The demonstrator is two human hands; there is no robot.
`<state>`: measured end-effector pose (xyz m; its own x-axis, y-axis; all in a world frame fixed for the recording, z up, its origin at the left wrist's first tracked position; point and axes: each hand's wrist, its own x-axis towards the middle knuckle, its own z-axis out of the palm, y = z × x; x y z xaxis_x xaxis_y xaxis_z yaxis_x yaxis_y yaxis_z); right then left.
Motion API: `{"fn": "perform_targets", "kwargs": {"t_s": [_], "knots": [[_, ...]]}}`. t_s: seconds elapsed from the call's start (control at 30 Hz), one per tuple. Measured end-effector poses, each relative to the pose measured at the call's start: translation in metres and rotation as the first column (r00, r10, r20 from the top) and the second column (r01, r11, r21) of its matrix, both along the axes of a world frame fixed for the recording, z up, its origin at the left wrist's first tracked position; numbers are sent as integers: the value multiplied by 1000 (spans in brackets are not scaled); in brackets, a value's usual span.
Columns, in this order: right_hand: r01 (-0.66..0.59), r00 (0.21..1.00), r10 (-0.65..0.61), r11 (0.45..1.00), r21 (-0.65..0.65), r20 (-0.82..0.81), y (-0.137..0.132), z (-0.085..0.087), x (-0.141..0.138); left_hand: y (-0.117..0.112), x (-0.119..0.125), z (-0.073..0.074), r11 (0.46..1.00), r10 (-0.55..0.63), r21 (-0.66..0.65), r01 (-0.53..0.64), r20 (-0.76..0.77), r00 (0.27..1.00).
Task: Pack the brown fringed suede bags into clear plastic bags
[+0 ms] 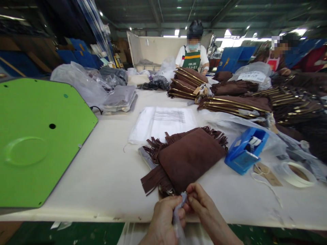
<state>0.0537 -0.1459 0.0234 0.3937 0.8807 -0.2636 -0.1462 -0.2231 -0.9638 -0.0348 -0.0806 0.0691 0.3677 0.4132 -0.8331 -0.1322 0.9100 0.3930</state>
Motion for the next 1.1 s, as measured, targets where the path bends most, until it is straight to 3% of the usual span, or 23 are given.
{"fn": "perform_targets", "kwargs": {"t_s": [0.2, 0.3, 0.47, 0.67, 0.93, 1.1], "knots": [[58, 948, -38, 997, -54, 317, -3, 0, -10, 1, -3, 1, 999, 41, -16, -40, 26, 999], [121, 932, -93, 991, -61, 350, -2, -1, -17, 0, -4, 2, 999, 48, -22, -47, 52, 997], [234, 970, -234, 972, -5, 64, 8, -3, -23, 0, -4, 6, 998, 60, -25, -58, 100, 993], [309, 930, -297, 951, 25, -218, 15, -1, -26, 3, -5, 7, 996, 80, -54, -72, 161, 984], [291, 910, -278, 957, -5, -308, 16, 4, -30, 3, -4, 10, 993, 106, -78, -92, 209, 972], [236, 945, -223, 971, 28, -238, 17, 2, -29, 4, -5, 11, 982, 151, -146, -120, 223, 963]]}}
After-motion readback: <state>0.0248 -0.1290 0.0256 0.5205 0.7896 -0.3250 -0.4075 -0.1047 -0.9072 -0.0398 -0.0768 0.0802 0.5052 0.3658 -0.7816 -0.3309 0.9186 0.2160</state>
